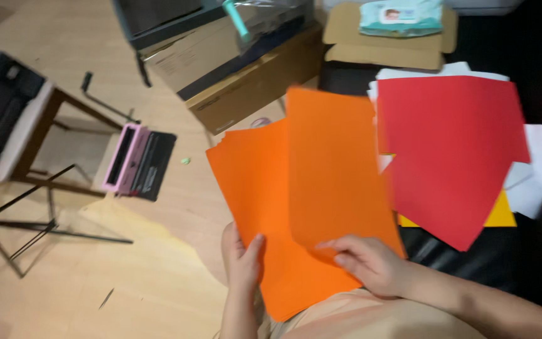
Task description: The person organizes various paper and vinyl craft supplies by handling rolls of foil and vinyl, moving them between a couch and a storage bin on a desk, and then sorting through a stack of colored cardstock sheets.
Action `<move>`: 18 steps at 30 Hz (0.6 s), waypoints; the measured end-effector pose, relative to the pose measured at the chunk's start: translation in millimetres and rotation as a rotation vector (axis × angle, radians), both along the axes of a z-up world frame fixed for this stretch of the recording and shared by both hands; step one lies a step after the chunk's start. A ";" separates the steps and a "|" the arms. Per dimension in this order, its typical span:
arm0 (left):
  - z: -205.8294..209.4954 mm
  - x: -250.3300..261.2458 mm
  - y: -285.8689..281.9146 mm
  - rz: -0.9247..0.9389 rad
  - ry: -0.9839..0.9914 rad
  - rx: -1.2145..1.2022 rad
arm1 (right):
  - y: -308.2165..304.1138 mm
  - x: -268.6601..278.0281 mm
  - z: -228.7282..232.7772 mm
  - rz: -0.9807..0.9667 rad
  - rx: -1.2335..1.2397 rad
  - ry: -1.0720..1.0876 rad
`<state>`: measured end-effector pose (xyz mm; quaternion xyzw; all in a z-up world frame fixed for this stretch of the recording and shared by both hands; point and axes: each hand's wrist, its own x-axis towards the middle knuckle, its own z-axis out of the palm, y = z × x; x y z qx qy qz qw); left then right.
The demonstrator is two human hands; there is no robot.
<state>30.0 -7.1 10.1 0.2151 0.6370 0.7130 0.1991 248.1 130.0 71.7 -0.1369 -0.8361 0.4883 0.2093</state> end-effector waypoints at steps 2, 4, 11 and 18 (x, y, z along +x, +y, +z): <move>30.2 2.7 -2.3 -0.026 0.241 -0.269 | -5.7 -11.5 -19.7 0.243 -0.112 -0.363; -3.7 5.1 -4.0 -0.102 -0.108 -0.025 | -7.4 -14.5 -16.7 0.410 -0.173 -0.324; 0.6 6.8 -3.7 -0.244 -0.557 0.194 | 48.4 -0.6 -35.0 -0.529 -0.068 0.017; -15.4 3.5 1.0 -0.252 -0.528 0.266 | 127.7 3.7 -114.2 -0.768 -0.991 0.079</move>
